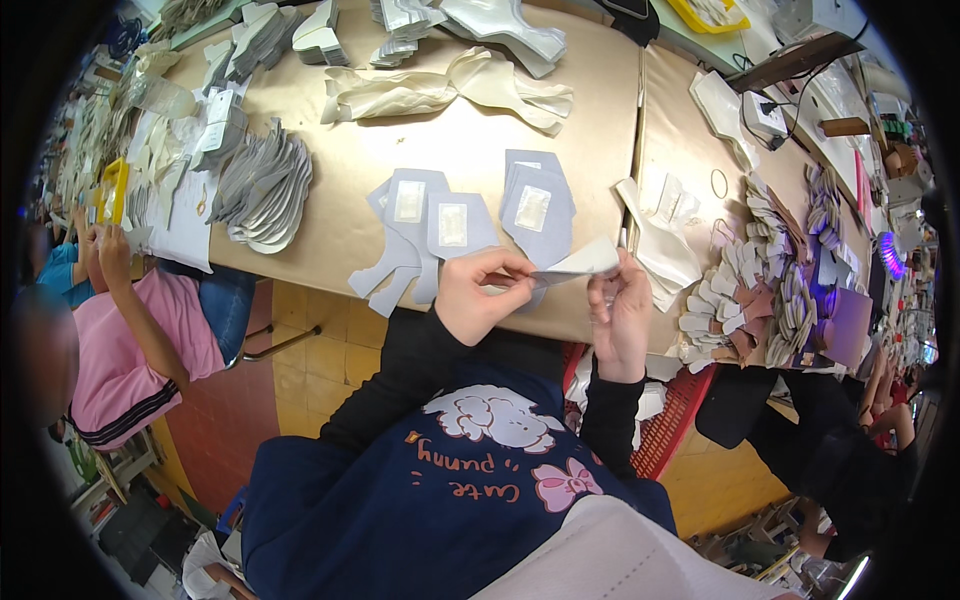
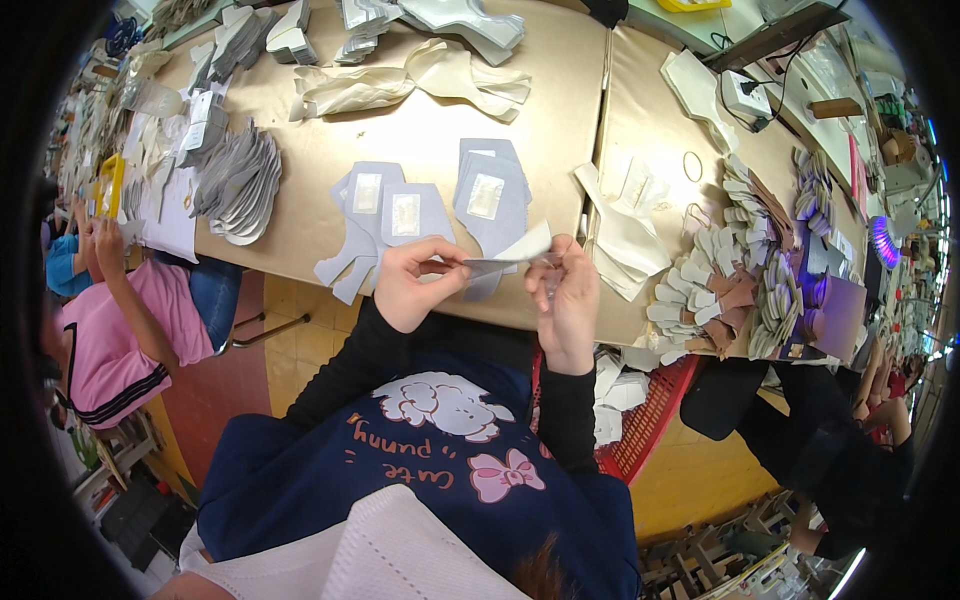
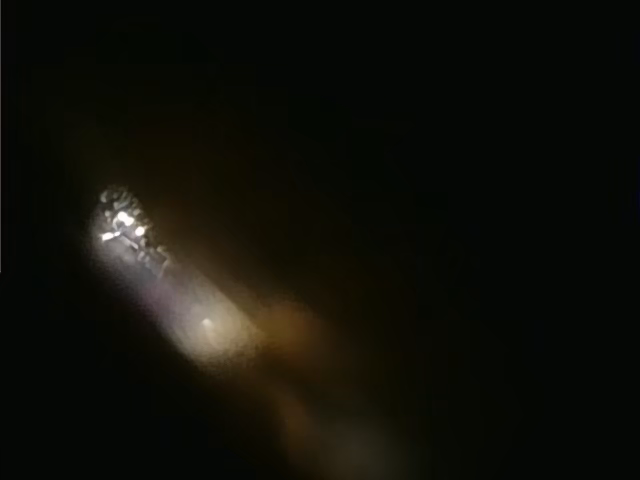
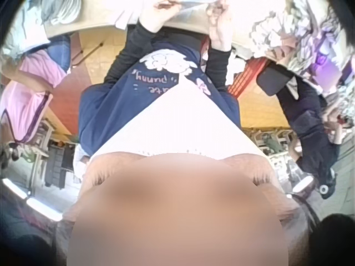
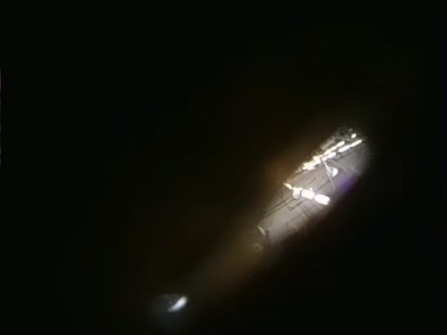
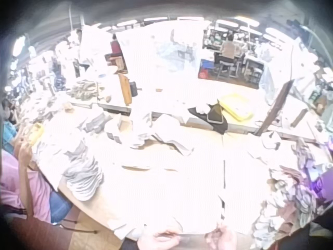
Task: The person repeatedly picks up small white fabric pieces and gray templates from a table, aligns them, and folds or stacks them. The person handles multiple fabric pieces and templates one at a time, placing finished items into a red basket. Other workers are visible nearby performing similar tasks.
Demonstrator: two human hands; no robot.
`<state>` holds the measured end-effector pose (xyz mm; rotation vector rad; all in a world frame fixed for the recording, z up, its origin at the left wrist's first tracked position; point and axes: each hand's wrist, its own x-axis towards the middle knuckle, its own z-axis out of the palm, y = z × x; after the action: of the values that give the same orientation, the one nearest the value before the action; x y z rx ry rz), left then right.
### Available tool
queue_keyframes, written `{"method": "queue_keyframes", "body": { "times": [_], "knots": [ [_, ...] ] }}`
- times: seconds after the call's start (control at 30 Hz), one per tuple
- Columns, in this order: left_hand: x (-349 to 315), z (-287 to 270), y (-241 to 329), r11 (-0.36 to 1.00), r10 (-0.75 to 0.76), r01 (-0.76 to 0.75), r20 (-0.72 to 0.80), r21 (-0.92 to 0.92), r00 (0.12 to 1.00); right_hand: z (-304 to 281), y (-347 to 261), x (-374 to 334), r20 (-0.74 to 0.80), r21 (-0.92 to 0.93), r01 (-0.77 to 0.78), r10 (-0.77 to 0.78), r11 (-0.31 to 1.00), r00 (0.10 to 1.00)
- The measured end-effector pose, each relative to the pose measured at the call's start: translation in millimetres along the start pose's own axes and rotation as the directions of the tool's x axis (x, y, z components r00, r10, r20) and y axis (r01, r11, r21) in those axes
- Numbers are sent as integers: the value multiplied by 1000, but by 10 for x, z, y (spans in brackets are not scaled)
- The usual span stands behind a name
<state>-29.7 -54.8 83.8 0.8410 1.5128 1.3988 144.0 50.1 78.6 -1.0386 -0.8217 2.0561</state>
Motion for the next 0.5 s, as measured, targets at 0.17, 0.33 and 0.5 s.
{"method": "queue_keyframes", "body": {
  "times": [0.17, 0.33, 0.5],
  "knots": [
    [-88, -396, -118, 964, -240, 230, -66, -135, 969, -470, -212, 219, -333, 115, 323, -270, 940, 903],
    [24, -1016, -312, 915, -13, 186, -435, 358, 900, -922, -537, 116, -237, 174, 519, -476, 837, 847],
    [168, -725, -478, 561, 480, -10, -315, 828, 819, -578, -270, 55, -150, -134, 294, -313, 946, 938]
  ]
}}
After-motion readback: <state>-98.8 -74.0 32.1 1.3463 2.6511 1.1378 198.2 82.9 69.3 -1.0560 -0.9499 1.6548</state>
